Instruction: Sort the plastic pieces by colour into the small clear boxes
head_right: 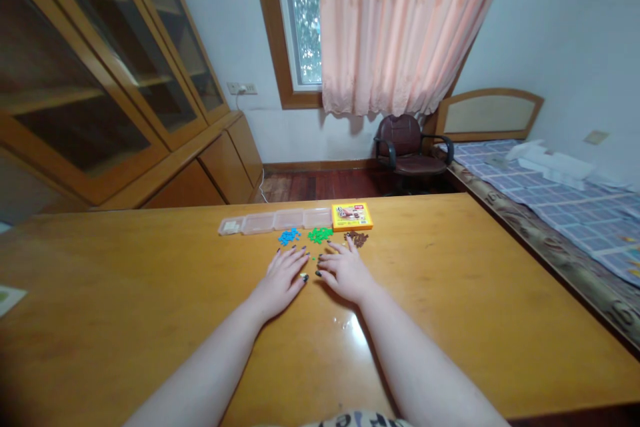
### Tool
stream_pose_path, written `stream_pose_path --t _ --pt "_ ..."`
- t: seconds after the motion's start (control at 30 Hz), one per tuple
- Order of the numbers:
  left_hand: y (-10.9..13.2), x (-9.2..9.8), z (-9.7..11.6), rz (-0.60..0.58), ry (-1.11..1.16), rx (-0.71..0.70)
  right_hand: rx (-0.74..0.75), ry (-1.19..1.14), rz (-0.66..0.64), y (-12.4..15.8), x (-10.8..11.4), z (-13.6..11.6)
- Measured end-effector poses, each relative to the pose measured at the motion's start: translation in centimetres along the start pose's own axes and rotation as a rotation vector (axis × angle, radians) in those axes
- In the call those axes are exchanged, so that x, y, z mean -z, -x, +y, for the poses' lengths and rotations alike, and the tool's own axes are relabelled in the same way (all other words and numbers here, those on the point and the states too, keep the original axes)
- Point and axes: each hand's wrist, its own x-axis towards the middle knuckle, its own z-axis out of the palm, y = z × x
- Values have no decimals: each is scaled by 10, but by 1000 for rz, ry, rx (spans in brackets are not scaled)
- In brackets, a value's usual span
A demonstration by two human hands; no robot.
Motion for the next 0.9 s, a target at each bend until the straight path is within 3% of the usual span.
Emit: stream_pose_path --t 0.13,0.33,0.5,0.6,0.9 --pt "-3 -2 15 -82 -30 -92 1 37 -66 -3 -5 -2" --pt "-16 -13 24 -75 -55 1 -122 67 -82 -14 -12 2" --pt "-23 -13 16 -134 -25 58 -258 25 71 -12 -12 16" --pt "-18 -13 9 -102 -52 112 -331 12 156 -7 -11 23" --pt "-13 -14 7 -101 -56 102 -169 -7 41 -11 -7 6"
